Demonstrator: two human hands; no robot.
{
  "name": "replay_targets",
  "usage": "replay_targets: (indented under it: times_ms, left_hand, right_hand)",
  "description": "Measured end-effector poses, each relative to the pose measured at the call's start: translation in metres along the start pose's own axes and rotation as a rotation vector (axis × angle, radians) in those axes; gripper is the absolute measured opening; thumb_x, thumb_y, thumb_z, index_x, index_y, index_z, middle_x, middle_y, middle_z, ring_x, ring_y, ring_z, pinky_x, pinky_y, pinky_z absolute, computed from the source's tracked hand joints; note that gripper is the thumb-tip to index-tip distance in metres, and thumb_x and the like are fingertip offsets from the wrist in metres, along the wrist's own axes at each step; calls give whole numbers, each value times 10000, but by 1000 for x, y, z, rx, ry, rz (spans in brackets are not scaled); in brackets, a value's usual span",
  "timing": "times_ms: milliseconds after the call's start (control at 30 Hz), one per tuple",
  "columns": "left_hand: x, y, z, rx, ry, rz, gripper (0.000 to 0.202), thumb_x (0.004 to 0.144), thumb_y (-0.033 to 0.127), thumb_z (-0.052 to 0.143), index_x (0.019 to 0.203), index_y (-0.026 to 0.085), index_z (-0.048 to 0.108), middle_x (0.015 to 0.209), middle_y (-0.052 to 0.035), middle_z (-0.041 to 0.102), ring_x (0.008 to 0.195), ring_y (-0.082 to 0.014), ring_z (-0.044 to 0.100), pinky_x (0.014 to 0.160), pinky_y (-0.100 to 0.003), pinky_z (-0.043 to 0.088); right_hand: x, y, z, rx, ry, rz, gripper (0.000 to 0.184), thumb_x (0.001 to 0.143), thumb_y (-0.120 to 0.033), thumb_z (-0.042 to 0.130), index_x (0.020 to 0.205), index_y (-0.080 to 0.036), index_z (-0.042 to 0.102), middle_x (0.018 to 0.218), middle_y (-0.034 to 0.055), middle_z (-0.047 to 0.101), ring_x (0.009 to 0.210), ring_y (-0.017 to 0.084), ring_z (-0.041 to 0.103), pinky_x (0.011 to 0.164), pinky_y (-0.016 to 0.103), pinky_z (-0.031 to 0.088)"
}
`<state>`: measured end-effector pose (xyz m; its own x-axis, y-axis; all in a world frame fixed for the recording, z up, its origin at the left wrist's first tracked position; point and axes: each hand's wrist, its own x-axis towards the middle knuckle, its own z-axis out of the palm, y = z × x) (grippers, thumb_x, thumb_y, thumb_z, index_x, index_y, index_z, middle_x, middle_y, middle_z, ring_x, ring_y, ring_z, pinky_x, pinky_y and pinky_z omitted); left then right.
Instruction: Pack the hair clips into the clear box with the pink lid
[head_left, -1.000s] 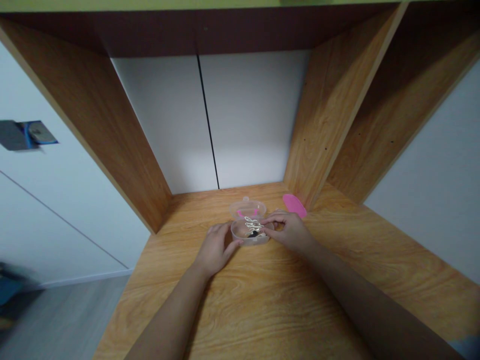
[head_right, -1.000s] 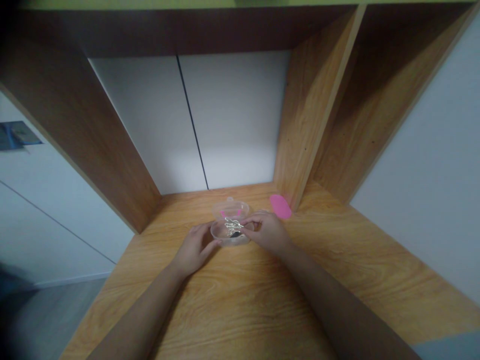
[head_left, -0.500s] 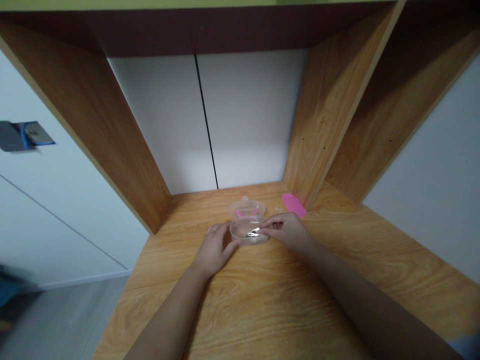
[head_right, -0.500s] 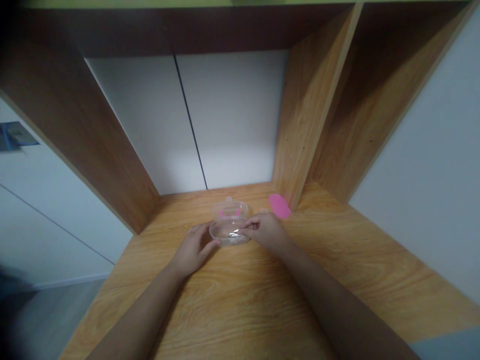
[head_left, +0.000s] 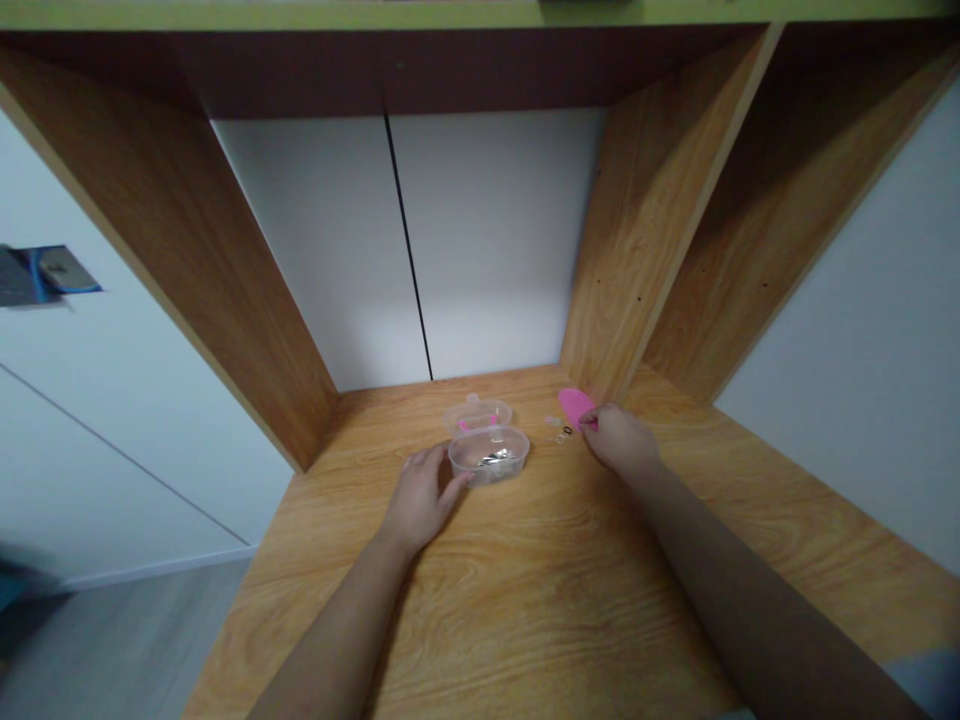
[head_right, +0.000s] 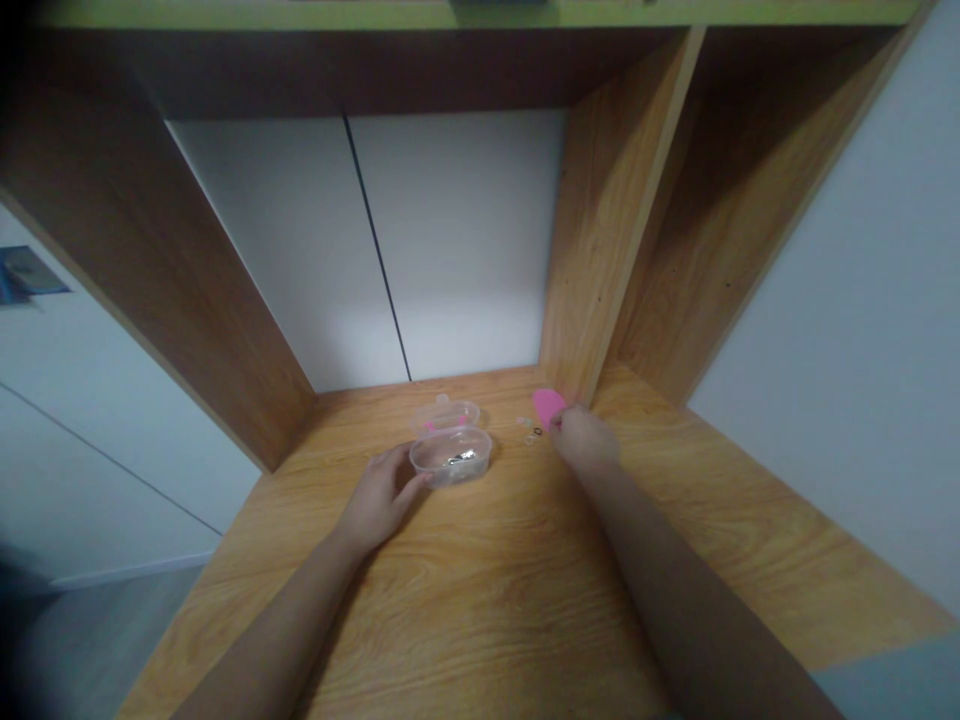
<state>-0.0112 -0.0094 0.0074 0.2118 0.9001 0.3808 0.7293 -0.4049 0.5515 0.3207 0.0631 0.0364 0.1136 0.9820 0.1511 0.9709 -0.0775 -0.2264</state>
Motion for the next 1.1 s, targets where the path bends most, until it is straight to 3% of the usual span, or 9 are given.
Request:
replay_targets:
  times_ms: [100,233,367,500,567,700,767,867,1100]
  left_hand:
    - [0,2,-1,-3,-11,2,427,944,432,586,1306,206,577,1279,-130,672,1168,-295,625,1048,-482,442]
    - [0,3,-1,-9,-2,-3,416,942,426,588,1298,210,586,1265,-130,680,1165,-291,630,1042,-474,445]
    - [0,2,-1,-18,4,-1,424,940,432,591,1302,212,588,1268,-132,678,1165,-294,629,1042,-478,445]
    - [0,1,0,-19,-3,-3,434,943,443,585,1308,207,584,1281,-136,671,1174,-294,626,1046,-477,447]
    - [0,0,0,-18,-4,-8,436,942,442,589,1310,209,580,1287,-136,669,1172,-292,628,1045,-476,449]
    - [0,-1,1,-17,-14,-17,430,942,439,590,1303,208,580,1284,-139,668,1166,-294,630,1047,-481,446]
    - [1,0,1,-23,-22,-15,422,944,436,585,1298,205,581,1266,-138,676,1159,-296,633,1040,-480,450]
    - [1,2,0,-26,-21,-18,419,943,429,583,1293,199,579,1247,-144,683,1136,-299,641,1024,-479,461]
    - [1,6,-3,-53,-13,-20,375,935,419,580,1243,207,610,1169,-133,717,1067,-292,668,968,-452,502]
  right_hand:
    - [-1,-2,0,-9,-18,1,281,901,-258,510,882,-194,783,927,158,734,807,276,714,690,336,490]
    - [0,-3,2,-23,-16,-14,289,905,-355,531,911,-200,775,1013,175,709,852,306,711,703,367,498]
    - [0,-1,5,-76,-45,8,295,939,-322,495,932,-179,753,1041,184,684,880,291,707,747,370,508]
    - [-2,-6,2,-30,71,18,341,985,-326,421,1023,-155,714,1097,204,645,901,293,698,798,399,524]
    - [-5,-12,0,82,210,-69,322,986,-325,431,1054,-149,692,1158,205,614,961,300,684,852,415,530]
    - [-15,-31,-4,432,414,-450,205,967,-286,491,1014,-190,667,1301,161,558,1215,295,583,1027,440,487]
    - [-22,-40,-4,540,376,-632,180,975,-266,491,983,-216,663,1293,132,586,1255,274,562,1058,450,474]
    - [-31,-50,0,581,213,-808,191,997,-242,469,1017,-240,659,1293,101,625,1241,230,586,1062,423,484]
    - [-31,-51,6,501,11,-876,198,996,-242,480,972,-229,676,1285,94,679,1202,223,630,1066,424,480]
